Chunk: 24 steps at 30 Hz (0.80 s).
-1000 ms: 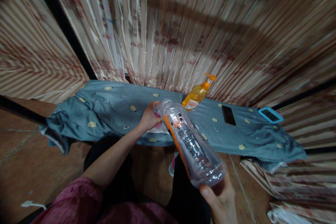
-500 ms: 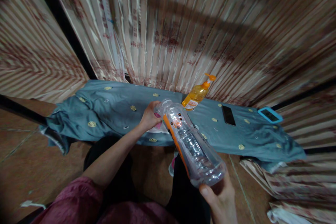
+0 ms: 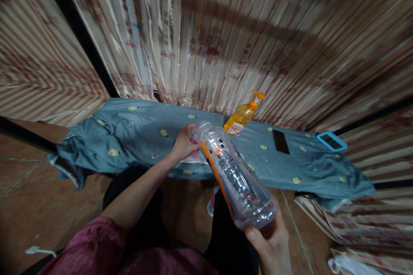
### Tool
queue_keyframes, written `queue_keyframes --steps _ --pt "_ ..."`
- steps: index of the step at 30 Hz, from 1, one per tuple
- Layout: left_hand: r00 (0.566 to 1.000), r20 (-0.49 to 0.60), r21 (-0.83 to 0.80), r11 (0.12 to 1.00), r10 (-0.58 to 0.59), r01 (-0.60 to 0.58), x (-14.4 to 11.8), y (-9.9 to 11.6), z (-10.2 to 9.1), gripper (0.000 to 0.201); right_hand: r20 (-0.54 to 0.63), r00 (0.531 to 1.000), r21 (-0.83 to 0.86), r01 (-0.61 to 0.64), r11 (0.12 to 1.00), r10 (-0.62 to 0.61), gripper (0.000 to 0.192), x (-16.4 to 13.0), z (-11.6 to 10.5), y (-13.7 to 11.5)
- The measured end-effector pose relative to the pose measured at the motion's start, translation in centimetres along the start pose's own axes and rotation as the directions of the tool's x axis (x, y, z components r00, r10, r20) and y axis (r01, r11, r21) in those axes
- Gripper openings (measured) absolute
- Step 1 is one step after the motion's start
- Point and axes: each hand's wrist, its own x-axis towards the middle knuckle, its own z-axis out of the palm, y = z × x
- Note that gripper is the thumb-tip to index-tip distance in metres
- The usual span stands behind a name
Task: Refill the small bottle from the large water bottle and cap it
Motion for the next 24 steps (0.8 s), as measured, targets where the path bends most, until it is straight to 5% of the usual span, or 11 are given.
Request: queue_keyframes --steps 6,13,24 --pt "1.000 -0.006 -0.012 1.000 0.006 -0.006 0.0 -0.1 0.0 0.064 0.058 0.998 -0.012 0.028 1.000 -0.028 0.063 1.1 -1.6 1.7" --pt "1.000 -0.001 0.000 1.000 0.004 -0.004 0.0 0.1 0.0 0.065 -0.020 0.999 -0.017 -0.034 0.999 0.034 0.065 0.4 -0.9 0.9" --pt "1.000 -0.009 -0.004 1.000 -0.005 0.005 0.0 0.0 0.1 0.064 0.036 0.999 0.001 0.021 1.000 -0.021 0.062 0.8 -1.4 1.9"
